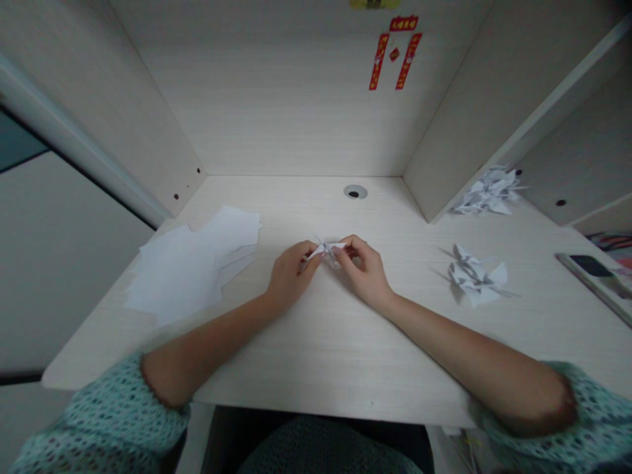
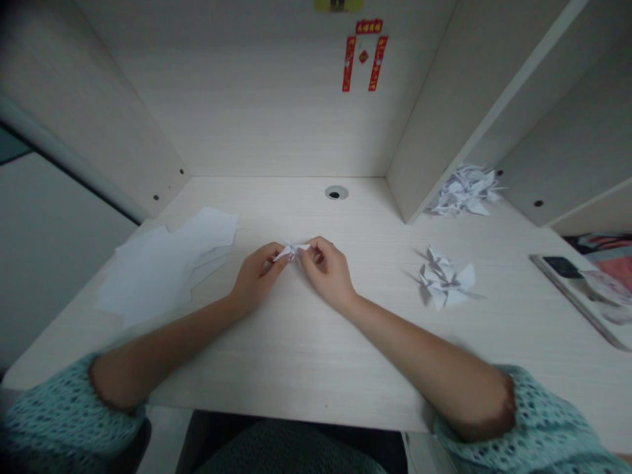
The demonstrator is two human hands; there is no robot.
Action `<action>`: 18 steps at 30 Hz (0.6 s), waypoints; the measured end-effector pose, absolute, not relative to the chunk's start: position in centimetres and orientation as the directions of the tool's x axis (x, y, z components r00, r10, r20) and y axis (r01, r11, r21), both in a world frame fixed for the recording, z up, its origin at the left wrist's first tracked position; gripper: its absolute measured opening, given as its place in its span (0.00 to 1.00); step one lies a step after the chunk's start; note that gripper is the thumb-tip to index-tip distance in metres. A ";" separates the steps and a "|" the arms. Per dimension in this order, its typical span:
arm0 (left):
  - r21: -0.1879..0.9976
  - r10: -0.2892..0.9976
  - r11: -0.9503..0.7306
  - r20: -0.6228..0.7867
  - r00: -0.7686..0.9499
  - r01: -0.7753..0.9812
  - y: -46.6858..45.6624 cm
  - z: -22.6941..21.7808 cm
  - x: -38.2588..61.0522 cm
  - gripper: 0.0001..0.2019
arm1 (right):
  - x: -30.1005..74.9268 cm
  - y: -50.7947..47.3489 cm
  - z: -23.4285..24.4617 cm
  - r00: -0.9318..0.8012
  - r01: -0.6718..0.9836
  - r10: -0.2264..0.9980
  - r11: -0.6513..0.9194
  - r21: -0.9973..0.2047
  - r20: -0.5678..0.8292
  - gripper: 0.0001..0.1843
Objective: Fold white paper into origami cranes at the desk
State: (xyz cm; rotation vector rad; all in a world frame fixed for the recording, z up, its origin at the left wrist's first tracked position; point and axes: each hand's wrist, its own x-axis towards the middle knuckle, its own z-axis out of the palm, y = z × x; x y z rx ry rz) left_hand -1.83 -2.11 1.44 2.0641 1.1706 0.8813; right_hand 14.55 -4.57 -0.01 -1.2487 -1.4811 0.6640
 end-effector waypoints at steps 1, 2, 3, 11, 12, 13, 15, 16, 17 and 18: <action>0.744 0.880 -0.445 0.261 0.397 0.498 -2.1 1.5 -1.8 0.12 | 14.6 -4.6 0.0 0.072 0.373 0.938 0.289 -0.882 0.338 0.10; 0.729 0.875 -0.458 0.268 0.404 0.509 -2.2 1.5 -1.8 0.12 | 14.6 -4.7 0.0 0.062 0.393 0.944 0.275 -0.877 0.324 0.09; 0.716 0.871 -0.467 0.269 0.412 0.519 -2.2 1.5 -1.8 0.12 | 14.6 -4.7 0.1 0.049 0.413 0.949 0.265 -0.871 0.313 0.09; 0.705 0.869 -0.456 0.220 0.443 0.543 -2.6 1.8 -1.8 0.13 | 14.5 -4.9 0.2 -0.073 0.496 0.923 0.362 -0.789 0.378 0.14; 0.722 0.873 -0.441 0.209 0.440 0.532 -2.6 1.8 -1.8 0.14 | 14.5 -4.8 0.2 -0.088 0.486 0.917 0.380 -0.787 0.388 0.14; 0.746 0.878 -0.423 0.196 0.437 0.514 -2.5 1.8 -1.8 0.15 | 14.5 -4.8 0.2 -0.100 0.474 0.911 0.397 -0.786 0.400 0.15; 0.796 0.883 -0.389 0.177 0.436 0.464 -2.4 1.8 -1.9 0.15 | 14.6 -4.8 0.2 -0.117 0.454 0.903 0.418 -0.786 0.413 0.15; 0.815 0.882 -0.377 0.170 0.440 0.440 -2.4 1.8 -1.9 0.15 | 14.6 -4.7 0.2 -0.120 0.448 0.902 0.423 -0.788 0.415 0.15; 0.828 0.880 -0.369 0.166 0.445 0.422 -2.3 1.8 -1.9 0.15 | 14.6 -4.7 0.2 -0.121 0.444 0.901 0.425 -0.789 0.417 0.15; 0.836 0.879 -0.363 0.160 0.450 0.412 -2.3 1.8 -1.9 0.15 | 14.6 -4.7 0.2 -0.121 0.443 0.901 0.426 -0.789 0.418 0.15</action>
